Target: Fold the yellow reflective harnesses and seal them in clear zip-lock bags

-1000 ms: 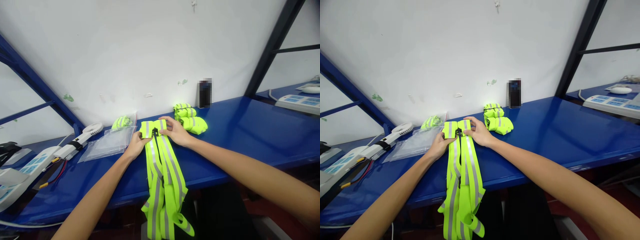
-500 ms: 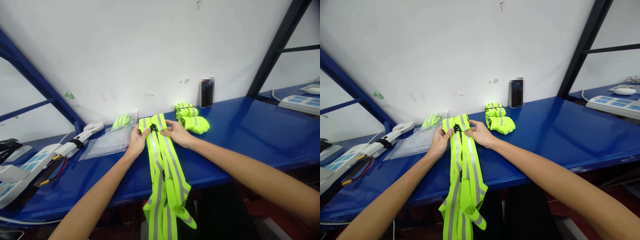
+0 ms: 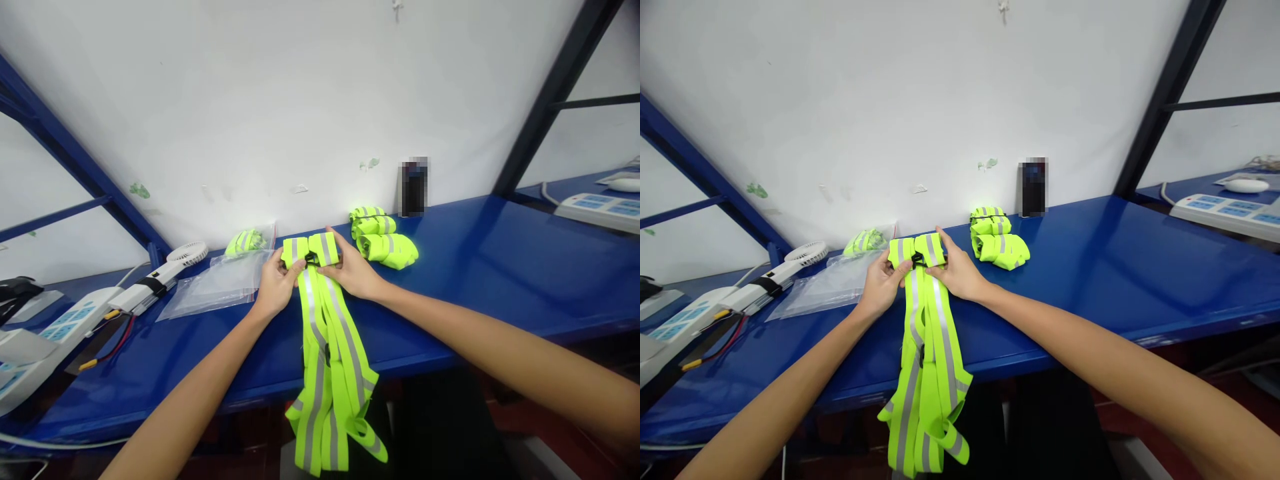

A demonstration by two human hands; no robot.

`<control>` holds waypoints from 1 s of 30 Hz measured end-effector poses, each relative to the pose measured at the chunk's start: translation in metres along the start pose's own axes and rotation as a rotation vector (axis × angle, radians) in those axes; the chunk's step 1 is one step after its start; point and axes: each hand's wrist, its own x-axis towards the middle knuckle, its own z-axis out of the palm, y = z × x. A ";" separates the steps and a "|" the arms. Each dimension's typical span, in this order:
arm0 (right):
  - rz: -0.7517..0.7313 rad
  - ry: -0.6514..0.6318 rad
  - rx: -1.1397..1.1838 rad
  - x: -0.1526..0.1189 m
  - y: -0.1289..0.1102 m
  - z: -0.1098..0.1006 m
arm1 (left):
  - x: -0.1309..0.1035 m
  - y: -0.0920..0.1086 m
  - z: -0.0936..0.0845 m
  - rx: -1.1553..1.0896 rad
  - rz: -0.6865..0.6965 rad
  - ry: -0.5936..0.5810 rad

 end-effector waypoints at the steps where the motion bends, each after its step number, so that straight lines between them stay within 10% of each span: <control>1: -0.017 -0.006 -0.032 -0.001 -0.002 -0.001 | 0.000 0.001 0.000 -0.006 -0.001 -0.007; 11: -0.069 -0.050 -0.095 -0.006 -0.016 -0.003 | 0.000 -0.001 0.000 -0.014 0.013 -0.045; 25: 0.504 -0.296 0.660 -0.001 -0.032 -0.004 | -0.003 -0.008 -0.007 0.156 0.110 -0.013; 30: 0.395 -0.125 0.641 0.006 -0.016 -0.002 | -0.002 -0.004 -0.003 0.106 0.114 -0.075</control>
